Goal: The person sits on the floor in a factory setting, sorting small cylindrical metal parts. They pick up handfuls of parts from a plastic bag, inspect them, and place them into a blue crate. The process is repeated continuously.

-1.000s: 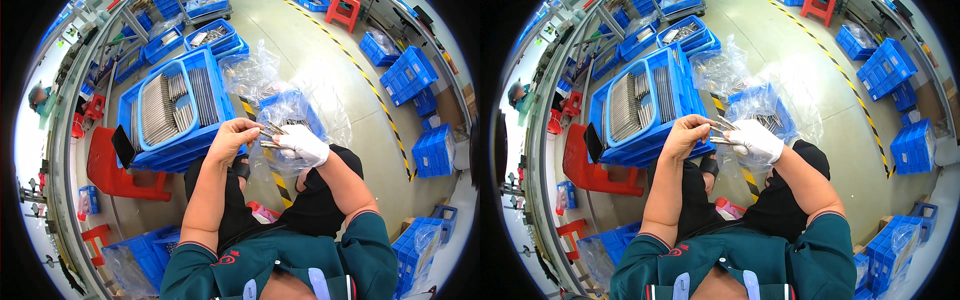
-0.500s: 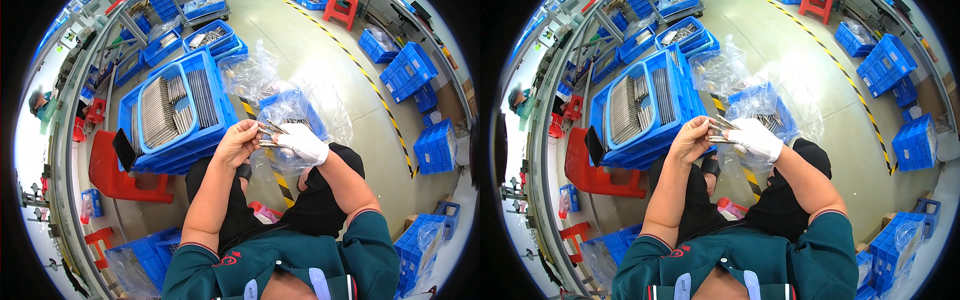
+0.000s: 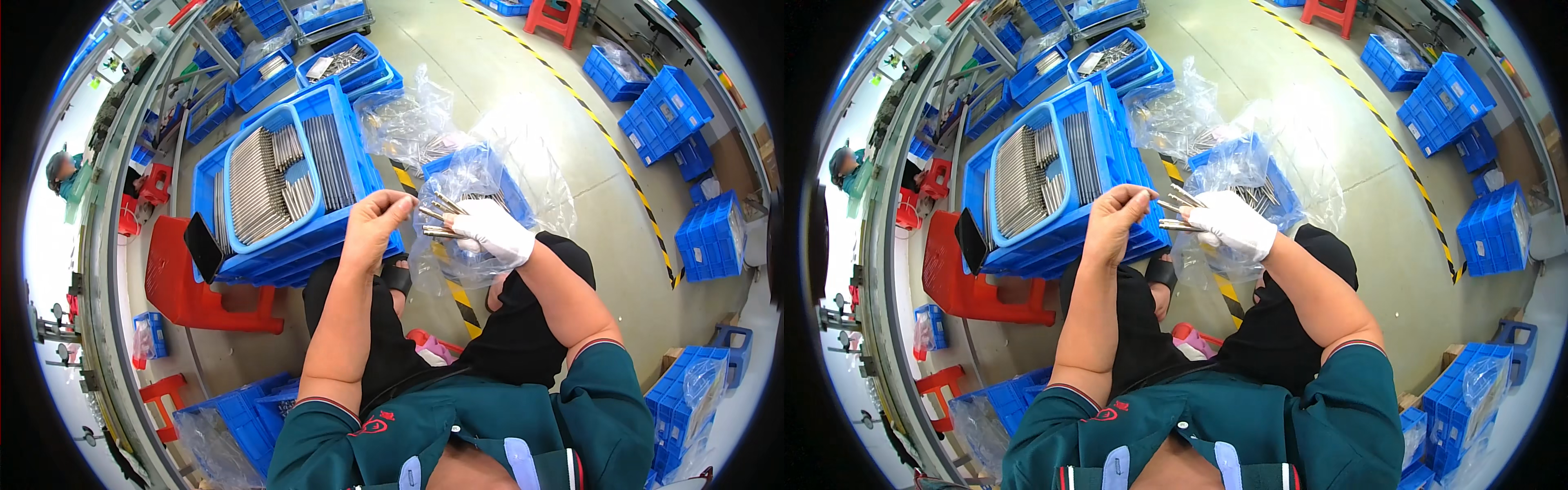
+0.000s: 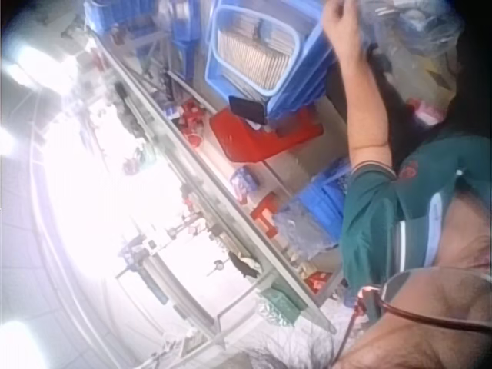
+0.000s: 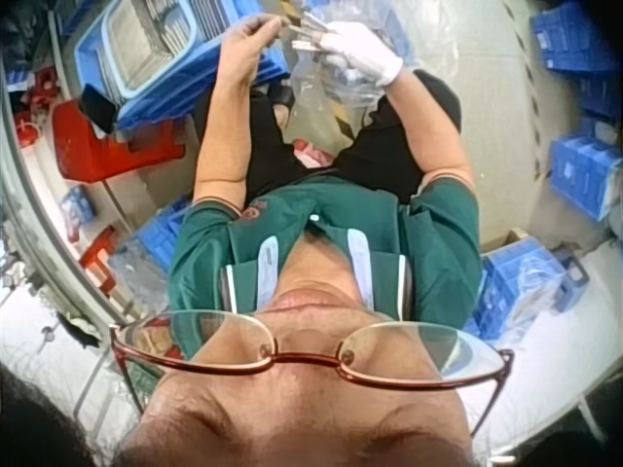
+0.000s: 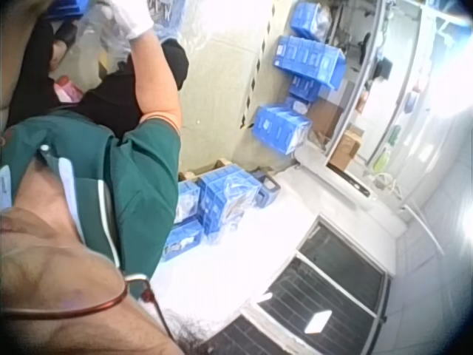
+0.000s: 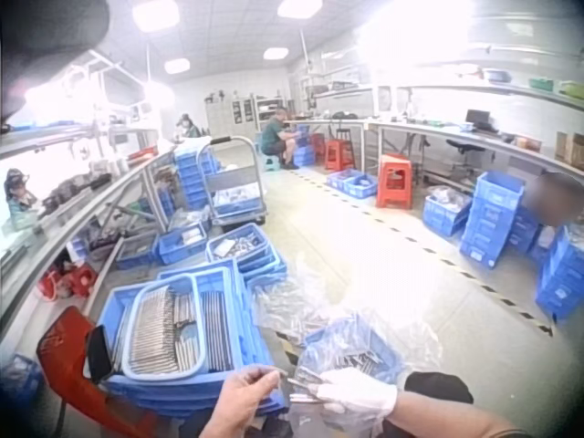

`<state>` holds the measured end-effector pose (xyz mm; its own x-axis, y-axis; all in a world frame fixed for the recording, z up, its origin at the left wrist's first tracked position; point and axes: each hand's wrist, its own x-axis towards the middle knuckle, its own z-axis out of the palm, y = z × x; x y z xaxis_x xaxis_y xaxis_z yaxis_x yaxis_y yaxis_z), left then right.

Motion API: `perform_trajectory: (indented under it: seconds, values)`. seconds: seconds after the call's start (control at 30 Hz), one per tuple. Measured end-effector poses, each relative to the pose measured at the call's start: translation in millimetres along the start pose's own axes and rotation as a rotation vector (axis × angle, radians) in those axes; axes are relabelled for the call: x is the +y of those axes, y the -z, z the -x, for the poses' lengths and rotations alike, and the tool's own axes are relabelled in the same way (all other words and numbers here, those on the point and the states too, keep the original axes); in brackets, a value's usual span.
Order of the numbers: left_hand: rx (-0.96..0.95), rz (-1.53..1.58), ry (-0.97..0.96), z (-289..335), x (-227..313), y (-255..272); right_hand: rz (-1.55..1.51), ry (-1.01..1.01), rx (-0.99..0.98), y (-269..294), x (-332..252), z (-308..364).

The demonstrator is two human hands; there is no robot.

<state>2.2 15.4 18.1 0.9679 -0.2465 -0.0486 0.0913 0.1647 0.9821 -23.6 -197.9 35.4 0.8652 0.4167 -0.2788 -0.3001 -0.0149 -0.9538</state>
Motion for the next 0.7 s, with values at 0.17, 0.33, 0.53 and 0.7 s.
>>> perform_trajectory:
  seconds: [0.17,0.33,0.53,0.7]
  values:
    - [0.009,-0.016,-0.045,3.1,2.2,-8.4,0.091,-0.003,0.021,-3.8,-0.8,0.2]
    - [-0.070,-0.074,-0.040,1.5,-6.7,-5.8,0.274,-0.023,0.003,-3.8,-3.5,0.7]
    - [-0.080,-0.136,-0.049,1.2,-5.3,-4.1,0.513,0.120,0.050,-5.2,1.9,-2.1]
    - [-0.111,-0.132,-0.072,1.2,-0.5,-5.1,0.513,0.090,0.053,-4.6,1.6,-1.5]
